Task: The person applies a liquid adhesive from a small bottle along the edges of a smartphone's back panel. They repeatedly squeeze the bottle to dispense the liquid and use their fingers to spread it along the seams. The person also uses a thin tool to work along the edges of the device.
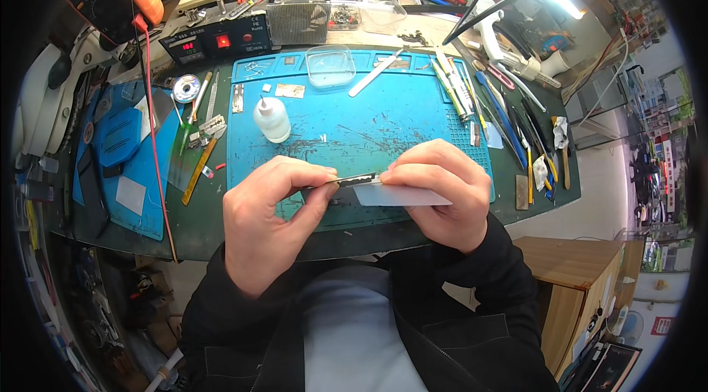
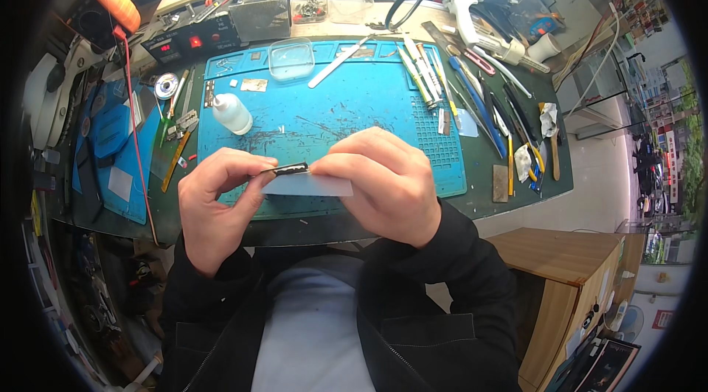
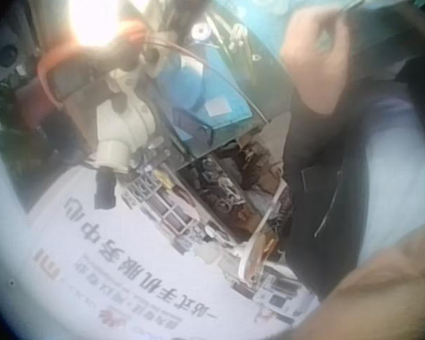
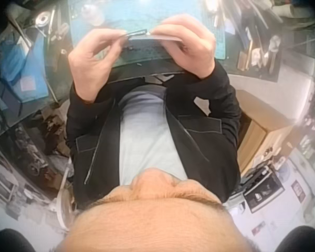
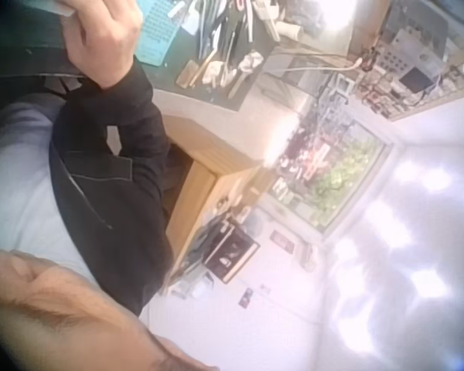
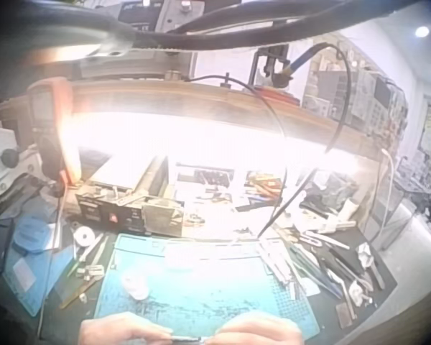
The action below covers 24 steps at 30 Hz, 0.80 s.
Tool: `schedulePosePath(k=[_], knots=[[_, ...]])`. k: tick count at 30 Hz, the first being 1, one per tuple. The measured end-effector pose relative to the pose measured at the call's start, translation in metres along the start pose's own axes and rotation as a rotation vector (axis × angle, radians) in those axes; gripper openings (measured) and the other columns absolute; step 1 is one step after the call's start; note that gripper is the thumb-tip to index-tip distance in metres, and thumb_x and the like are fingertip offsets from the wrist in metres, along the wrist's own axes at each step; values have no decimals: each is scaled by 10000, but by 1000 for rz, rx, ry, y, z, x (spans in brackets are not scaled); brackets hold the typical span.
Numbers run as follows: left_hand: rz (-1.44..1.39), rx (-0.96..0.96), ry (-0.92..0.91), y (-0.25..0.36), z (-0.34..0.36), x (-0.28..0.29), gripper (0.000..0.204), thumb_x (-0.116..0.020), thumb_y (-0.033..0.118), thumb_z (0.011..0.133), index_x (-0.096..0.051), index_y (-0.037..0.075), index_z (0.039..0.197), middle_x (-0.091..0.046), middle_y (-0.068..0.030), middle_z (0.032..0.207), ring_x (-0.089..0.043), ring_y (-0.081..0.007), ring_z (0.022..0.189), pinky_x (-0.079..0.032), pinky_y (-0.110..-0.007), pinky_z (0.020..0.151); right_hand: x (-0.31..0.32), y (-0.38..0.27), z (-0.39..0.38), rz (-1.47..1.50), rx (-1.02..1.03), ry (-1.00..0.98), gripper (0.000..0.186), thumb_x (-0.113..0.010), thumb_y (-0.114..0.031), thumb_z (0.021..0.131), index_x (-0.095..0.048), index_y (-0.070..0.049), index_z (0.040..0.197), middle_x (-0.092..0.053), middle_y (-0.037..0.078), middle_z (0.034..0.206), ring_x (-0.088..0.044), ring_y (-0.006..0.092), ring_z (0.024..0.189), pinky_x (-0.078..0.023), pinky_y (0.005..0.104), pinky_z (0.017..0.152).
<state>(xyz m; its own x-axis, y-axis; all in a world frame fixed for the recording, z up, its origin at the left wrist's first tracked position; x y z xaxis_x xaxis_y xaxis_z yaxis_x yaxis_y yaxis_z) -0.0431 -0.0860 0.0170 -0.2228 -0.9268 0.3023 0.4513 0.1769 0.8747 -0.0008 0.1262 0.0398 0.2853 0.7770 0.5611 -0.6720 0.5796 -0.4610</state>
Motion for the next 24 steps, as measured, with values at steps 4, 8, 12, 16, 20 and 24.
schedulePosePath(k=[4,8,12,16,20,24], knots=[[2,6,6,1,0,0,149,-804,-68,851,-750,-3,973,-772,-108,933,-757,-209,841,-595,-303,747,-1,0,1,8,-8,-1,252,-788,30,757,-758,-46,996,-719,82,893,-705,270,774,-554,350,653],[-8,9,7,1,0,1,149,-803,-66,853,-752,-3,978,-772,-110,933,-757,-209,843,-595,-301,749,-1,1,-1,17,-49,-41,307,-836,51,736,-793,-39,1027,-748,92,932,-720,241,830,-568,326,702],[-8,12,2,1,-1,1,145,-802,-59,858,-755,-3,983,-774,-112,937,-758,-208,845,-596,-300,753,-3,-1,3,1,-9,8,258,-811,20,737,-764,-50,980,-723,71,873,-706,258,754,-554,341,630],[-30,35,5,2,-2,0,127,-794,-55,870,-756,-5,980,-778,-120,958,-764,-207,866,-603,-297,785,-5,-1,4,0,-15,6,253,-826,11,735,-763,-52,972,-724,67,868,-706,255,748,-557,345,629],[-116,89,35,-3,-5,-1,113,-753,-45,932,-719,-23,1038,-783,-125,1014,-764,-183,921,-614,-312,834,-5,1,3,22,-71,-47,255,-858,13,785,-780,-49,1020,-738,91,919,-707,230,799,-550,321,663],[-303,132,193,-10,-16,2,113,-714,-37,977,-672,-36,1082,-778,-129,1042,-756,-165,956,-615,-319,852,-5,0,8,2,-105,-83,221,-859,-18,810,-762,-52,1006,-726,91,919,-705,243,799,-555,333,668]])
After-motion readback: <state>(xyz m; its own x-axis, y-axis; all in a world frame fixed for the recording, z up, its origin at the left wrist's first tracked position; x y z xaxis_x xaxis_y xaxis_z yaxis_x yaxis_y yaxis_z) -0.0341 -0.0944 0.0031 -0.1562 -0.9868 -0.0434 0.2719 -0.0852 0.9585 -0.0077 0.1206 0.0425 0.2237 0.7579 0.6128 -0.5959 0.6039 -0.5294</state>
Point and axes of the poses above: each hand's wrist, its own z-axis towards the middle knuckle, its own x-axis out of the back of the hand, y = z × x, the point moved 4 cm from there along z, towards the middle knuckle
